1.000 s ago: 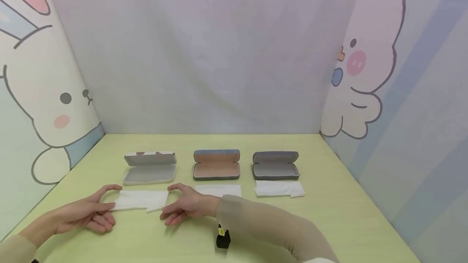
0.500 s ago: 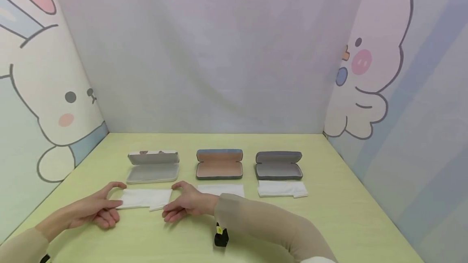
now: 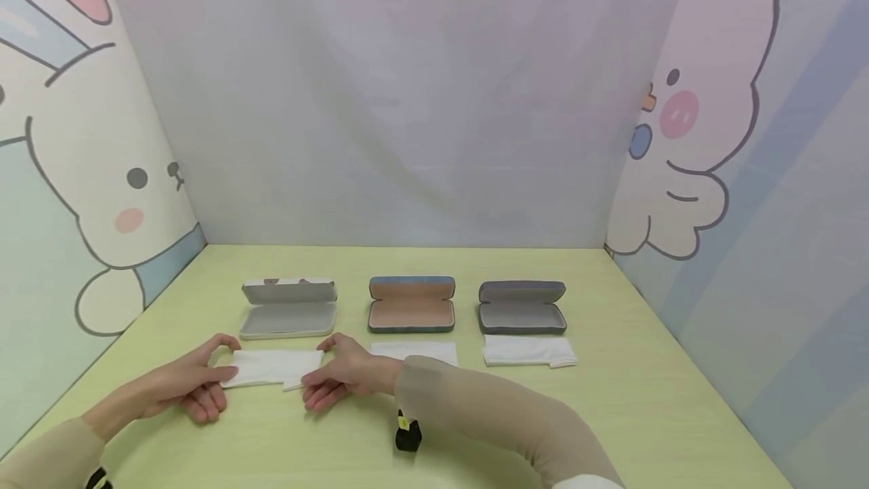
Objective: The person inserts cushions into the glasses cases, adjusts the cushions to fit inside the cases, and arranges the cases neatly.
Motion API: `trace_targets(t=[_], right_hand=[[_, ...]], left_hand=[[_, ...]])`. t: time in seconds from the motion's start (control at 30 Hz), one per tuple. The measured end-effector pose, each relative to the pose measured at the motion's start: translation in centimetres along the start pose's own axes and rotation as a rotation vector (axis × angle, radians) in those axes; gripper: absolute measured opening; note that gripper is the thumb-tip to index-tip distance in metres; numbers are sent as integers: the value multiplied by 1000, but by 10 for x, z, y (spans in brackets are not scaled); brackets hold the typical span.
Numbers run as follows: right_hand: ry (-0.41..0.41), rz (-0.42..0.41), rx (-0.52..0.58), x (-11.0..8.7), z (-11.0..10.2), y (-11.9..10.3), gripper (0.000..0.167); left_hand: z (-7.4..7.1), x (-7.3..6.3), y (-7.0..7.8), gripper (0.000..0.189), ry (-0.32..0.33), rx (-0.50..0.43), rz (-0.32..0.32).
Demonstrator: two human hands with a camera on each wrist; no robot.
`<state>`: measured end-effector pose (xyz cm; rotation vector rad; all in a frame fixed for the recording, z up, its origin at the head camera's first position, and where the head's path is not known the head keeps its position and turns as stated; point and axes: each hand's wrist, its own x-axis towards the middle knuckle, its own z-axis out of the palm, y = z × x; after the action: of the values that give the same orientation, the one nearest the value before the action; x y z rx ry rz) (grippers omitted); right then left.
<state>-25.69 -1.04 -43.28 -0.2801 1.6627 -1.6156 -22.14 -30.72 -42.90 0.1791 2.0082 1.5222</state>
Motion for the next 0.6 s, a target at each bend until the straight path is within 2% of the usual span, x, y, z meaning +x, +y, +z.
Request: trace_targets(t=[0.2,0.5,0.6], right_hand=[[12,-1,-25,3,2,-2,47],[38,4,-95,7,4,-4,13],[20,13,-119,7,3,-7,8]], left_hand=[[5,3,7,38,34,86,5],[8,5,8,19,23,81,25],[6,5,9,15,23,69,25]])
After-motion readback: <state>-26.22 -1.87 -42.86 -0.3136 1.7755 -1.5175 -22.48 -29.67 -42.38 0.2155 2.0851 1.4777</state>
